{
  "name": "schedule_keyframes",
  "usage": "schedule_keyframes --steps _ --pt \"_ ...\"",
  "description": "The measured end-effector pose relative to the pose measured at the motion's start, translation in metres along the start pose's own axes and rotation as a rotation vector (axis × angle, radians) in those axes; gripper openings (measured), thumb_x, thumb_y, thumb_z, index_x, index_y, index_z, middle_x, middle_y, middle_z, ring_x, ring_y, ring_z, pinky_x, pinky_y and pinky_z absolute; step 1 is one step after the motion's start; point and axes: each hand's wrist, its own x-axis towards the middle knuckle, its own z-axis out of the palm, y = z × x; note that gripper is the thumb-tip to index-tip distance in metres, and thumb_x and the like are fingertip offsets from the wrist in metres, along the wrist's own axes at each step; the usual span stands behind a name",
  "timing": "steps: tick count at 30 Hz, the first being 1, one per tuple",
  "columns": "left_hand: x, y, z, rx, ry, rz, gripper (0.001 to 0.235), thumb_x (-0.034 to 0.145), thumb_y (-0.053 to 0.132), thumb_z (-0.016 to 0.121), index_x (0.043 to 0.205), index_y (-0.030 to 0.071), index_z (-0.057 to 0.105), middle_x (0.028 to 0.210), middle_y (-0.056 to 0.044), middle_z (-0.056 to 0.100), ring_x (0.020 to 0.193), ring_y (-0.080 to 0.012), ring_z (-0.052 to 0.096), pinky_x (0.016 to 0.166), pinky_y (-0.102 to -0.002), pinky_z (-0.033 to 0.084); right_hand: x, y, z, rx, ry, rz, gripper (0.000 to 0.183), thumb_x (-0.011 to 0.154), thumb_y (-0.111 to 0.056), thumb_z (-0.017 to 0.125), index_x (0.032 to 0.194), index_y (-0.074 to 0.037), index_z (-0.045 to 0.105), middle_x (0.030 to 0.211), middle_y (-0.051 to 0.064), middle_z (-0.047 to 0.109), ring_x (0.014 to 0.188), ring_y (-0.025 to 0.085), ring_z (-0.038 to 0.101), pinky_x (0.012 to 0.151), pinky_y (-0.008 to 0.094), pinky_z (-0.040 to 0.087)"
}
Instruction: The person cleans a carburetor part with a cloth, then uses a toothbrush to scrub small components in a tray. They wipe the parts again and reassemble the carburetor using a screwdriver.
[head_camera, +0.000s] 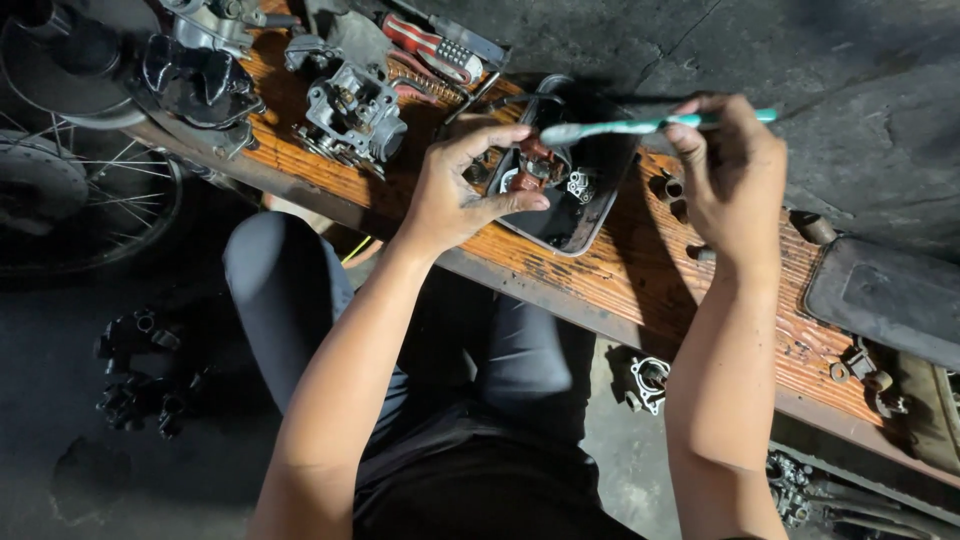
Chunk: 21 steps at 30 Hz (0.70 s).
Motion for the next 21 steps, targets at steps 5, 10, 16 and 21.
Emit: schedule_keyframes --steps 5,10,16,21 --pt "0.001 0.010 -0.003 -0.054 -0.007 0.075 0.059 0.084 0.030 0.088 0.133 0.011 0.063 0.132 -0.008 0.069 0.127 -0.0226 0.066 0.116 -0.038 0.053 -0.004 -0.005 -0.013 -0.015 -0.052 0.124 0.014 0.116 -0.015 0.066 0.116 -0.002 0.062 0.092 0.002 0.061 0.077 0.008 0.051 0.066 0.023 0.040" --pt "0.003 0.014 -0.002 -0.042 -0.018 0.156 0.052 0.084 0.028 0.088 0.127 0.009 0.066 0.126 -0.009 0.070 0.122 -0.0237 0.067 0.111 -0.038 0.054 -0.005 -0.007 -0.012 -0.051 -0.104 0.199 0.012 0.111 -0.012 0.072 0.110 -0.004 0.063 0.083 0.001 0.062 0.066 0.004 0.051 0.059 0.021 0.037" --pt "0.004 0.013 -0.004 0.002 0.054 0.213 0.027 0.086 0.027 0.085 0.096 0.010 0.068 0.119 -0.009 0.064 0.116 -0.0251 0.064 0.104 -0.039 0.053 -0.006 0.003 -0.010 -0.037 -0.085 0.141 0.008 0.110 -0.009 0.068 0.106 -0.004 0.063 0.090 0.003 0.063 0.066 0.006 0.048 0.055 0.022 0.037" --pt "0.005 0.002 -0.002 -0.070 0.122 0.240 0.031 0.074 0.021 0.098 0.090 0.011 0.073 0.114 -0.011 0.071 0.103 -0.0283 0.071 0.096 -0.040 0.051 -0.002 0.008 0.009 -0.138 -0.169 0.086 0.019 0.084 -0.006 0.080 0.101 -0.007 0.071 0.045 0.000 0.031 0.041 0.013 0.032 0.050 0.025 0.030"
